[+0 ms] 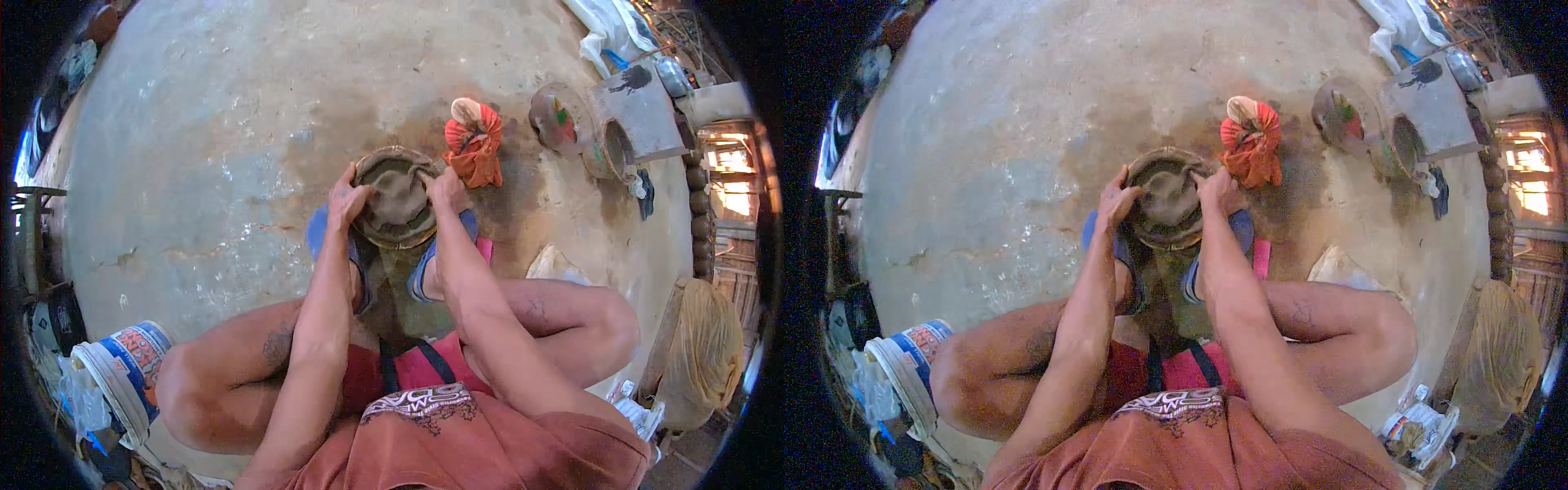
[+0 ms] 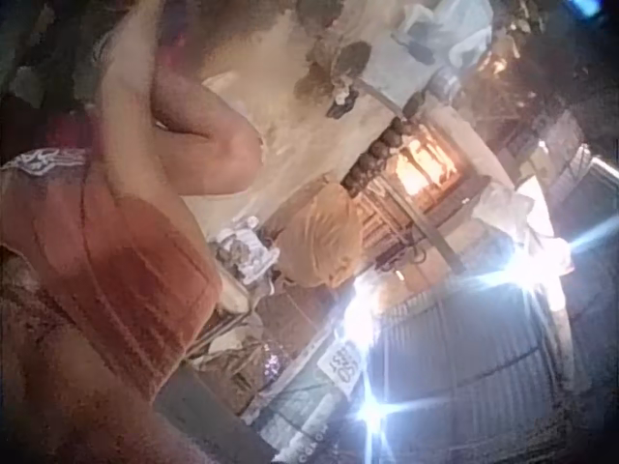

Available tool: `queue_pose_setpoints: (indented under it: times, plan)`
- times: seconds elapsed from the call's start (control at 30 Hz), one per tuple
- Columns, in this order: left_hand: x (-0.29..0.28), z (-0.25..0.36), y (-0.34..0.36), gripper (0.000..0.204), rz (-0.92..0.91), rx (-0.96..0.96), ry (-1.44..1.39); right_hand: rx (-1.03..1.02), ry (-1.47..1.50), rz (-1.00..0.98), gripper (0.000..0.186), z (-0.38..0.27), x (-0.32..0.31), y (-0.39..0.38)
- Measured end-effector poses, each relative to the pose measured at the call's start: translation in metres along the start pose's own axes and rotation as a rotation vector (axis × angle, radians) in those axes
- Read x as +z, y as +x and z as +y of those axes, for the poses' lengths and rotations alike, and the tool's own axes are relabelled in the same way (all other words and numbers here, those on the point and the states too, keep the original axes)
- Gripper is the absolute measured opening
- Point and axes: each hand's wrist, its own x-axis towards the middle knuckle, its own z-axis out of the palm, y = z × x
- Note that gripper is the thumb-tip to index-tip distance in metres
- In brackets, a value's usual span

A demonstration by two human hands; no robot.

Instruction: The person shapes a damp clay base inside a wooden hoop by hand and with a red tool, then picks up the hoop and turns around.

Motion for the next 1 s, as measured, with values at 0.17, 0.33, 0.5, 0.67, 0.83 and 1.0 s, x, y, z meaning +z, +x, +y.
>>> queue_pose_setpoints:
  times: [0.17, 0.33, 0.5, 0.67, 0.83, 1.0]
  plan:
    - [0.007, 0.013, 0.003, 0.092, -0.069, -0.035, 0.068, 0.012, -0.047, -0.201, 0.096, -0.008, -0.036, 0.027]
    - [0.004, 0.01, 0.002, 0.093, -0.017, 0.003, 0.077, 0.037, -0.056, -0.045, 0.105, -0.025, -0.014, 0.013]
    - [0.008, 0.012, 0.011, 0.101, -0.086, 0.001, 0.074, 0.057, -0.128, -0.17, 0.096, -0.013, -0.02, 0.062]
    - [-0.034, -0.023, 0.034, 0.13, -0.315, 0.077, 0.336, -0.53, -0.155, -0.609, 0.095, 0.005, -0.043, 0.048]
    - [-0.028, -0.023, 0.027, 0.13, -0.342, 0.081, 0.3, -0.894, -0.615, -0.257, 0.125, -0.008, -0.056, 0.029]
    - [-0.021, 0.001, 0.023, 0.129, -0.403, 0.055, 0.3, -0.771, -0.718, -0.352, 0.114, -0.011, -0.045, 0.028]
